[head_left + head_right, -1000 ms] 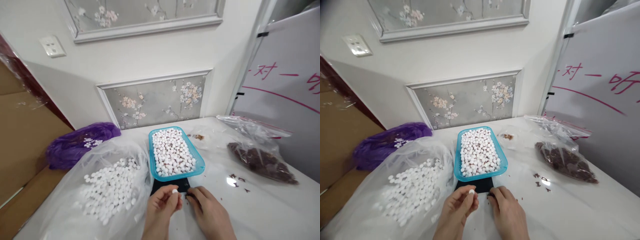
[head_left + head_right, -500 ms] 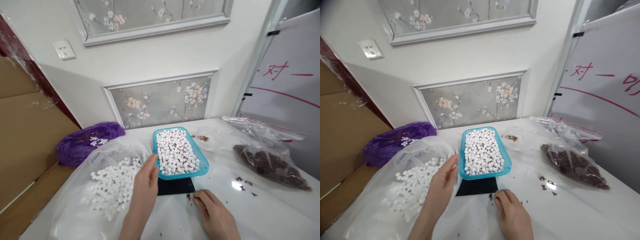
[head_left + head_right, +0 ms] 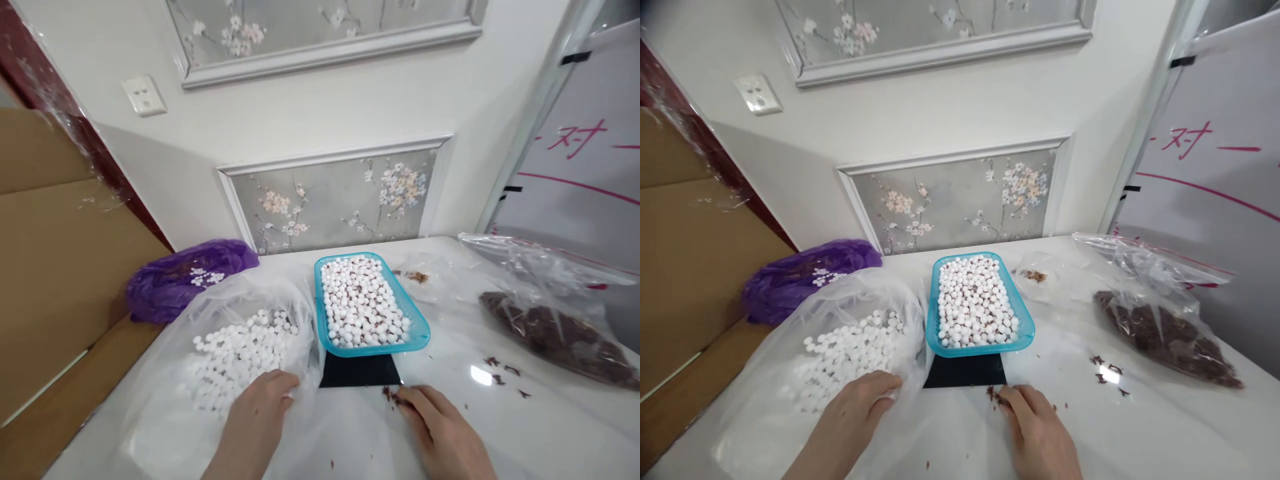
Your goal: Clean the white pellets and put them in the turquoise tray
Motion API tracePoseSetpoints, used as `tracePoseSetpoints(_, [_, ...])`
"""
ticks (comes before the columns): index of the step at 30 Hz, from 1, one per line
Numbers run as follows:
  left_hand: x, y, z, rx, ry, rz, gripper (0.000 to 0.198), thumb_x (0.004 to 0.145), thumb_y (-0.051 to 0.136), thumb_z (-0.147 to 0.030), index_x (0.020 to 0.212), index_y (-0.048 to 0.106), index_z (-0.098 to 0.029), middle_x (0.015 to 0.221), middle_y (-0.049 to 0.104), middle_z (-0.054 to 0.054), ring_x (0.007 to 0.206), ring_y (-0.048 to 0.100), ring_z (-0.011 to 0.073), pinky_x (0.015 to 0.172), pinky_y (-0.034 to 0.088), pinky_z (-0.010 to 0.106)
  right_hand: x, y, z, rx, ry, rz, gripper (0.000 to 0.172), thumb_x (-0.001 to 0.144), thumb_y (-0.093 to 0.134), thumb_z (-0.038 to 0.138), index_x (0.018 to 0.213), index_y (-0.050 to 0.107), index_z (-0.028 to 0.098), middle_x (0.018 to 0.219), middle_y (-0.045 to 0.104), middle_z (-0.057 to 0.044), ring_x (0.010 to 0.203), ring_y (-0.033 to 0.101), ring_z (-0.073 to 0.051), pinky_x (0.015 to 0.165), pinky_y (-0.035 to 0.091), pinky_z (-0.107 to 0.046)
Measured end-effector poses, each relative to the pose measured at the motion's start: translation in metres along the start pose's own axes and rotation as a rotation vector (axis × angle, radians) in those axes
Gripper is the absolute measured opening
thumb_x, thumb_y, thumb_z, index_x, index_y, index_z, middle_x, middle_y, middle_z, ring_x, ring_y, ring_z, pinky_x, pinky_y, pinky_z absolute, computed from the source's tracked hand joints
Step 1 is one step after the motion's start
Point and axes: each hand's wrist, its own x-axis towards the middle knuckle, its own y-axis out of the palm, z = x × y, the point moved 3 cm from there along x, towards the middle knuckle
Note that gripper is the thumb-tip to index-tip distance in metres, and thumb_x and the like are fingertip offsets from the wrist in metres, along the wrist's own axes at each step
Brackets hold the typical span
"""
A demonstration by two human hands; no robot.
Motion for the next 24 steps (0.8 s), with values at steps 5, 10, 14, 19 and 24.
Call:
tracePoseSetpoints(5, [0.005, -0.003, 0.001, 0.05, 0.033, 0.018, 0.03, 0.084, 0.039, -0.018, 0.09, 0.068, -0.021, 0.093, 0.065, 0.006, 0.086, 0.06, 0.0209, 0.076, 0.041, 0.028, -0.002, -0.008, 0.008, 0.015, -0.022, -0.069, 0.042, 0.087, 0.028, 0.044, 0.093, 0.065, 0.024, 0.099, 0.052, 0.005, 0.087, 0.038, 0.013, 0.075, 0.031, 0.002])
tracePoseSetpoints(10, [0.0, -0.017, -0.01, -0.222, 0.101, -0.361, 0.02, 0.084, 0.052, -0.032, 0.09, 0.067, -0.022, 0.102, 0.061, 0.006, 0.094, 0.058, 0.019, 0.079, 0.045, 0.024, 0.0, -0.016, 0.014, 0.116, -0.003, -0.097, 0.037, 0.084, 0.037, 0.042, 0.091, 0.066, 0.02, 0.099, 0.052, 0.006, 0.088, 0.042, 0.018, 0.079, 0.032, 0.01])
tracePoseSetpoints(14, [-0.008, 0.002, -0.041, -0.778, -0.006, -0.279, 0.019, 0.077, 0.064, -0.035, 0.087, 0.071, -0.02, 0.109, 0.06, 0.006, 0.094, 0.059, 0.0191, 0.082, 0.049, 0.024, 0.008, -0.014, 0.009, 0.099, -0.027, 0.009, 0.038, 0.083, 0.038, 0.044, 0.082, 0.067, 0.021, 0.102, 0.051, 0.007, 0.086, 0.043, 0.02, 0.076, 0.033, 0.014])
tracePoseSetpoints(19, [-0.013, 0.054, -0.077, -1.514, -0.393, 0.086, 0.034, 0.058, 0.081, -0.032, 0.086, 0.073, -0.015, 0.084, 0.065, 0.007, 0.071, 0.061, 0.0113, 0.073, 0.052, 0.02, 0.017, -0.02, 0.013, 0.102, -0.133, 0.097, 0.037, 0.084, 0.035, 0.041, 0.088, 0.068, 0.025, 0.104, 0.051, 0.009, 0.088, 0.047, 0.022, 0.078, 0.033, 0.02])
tracePoseSetpoints(24, [-0.009, 0.073, -0.087, -1.804, -0.539, 0.22, 0.034, 0.058, 0.082, -0.024, 0.088, 0.069, -0.016, 0.076, 0.06, 0.003, 0.061, 0.057, 0.0054, 0.059, 0.05, 0.016, 0.017, -0.03, 0.021, 0.158, -0.022, 0.1, 0.033, 0.081, 0.042, 0.039, 0.09, 0.067, 0.02, 0.095, 0.054, 0.006, 0.08, 0.046, 0.022, 0.073, 0.031, 0.021])
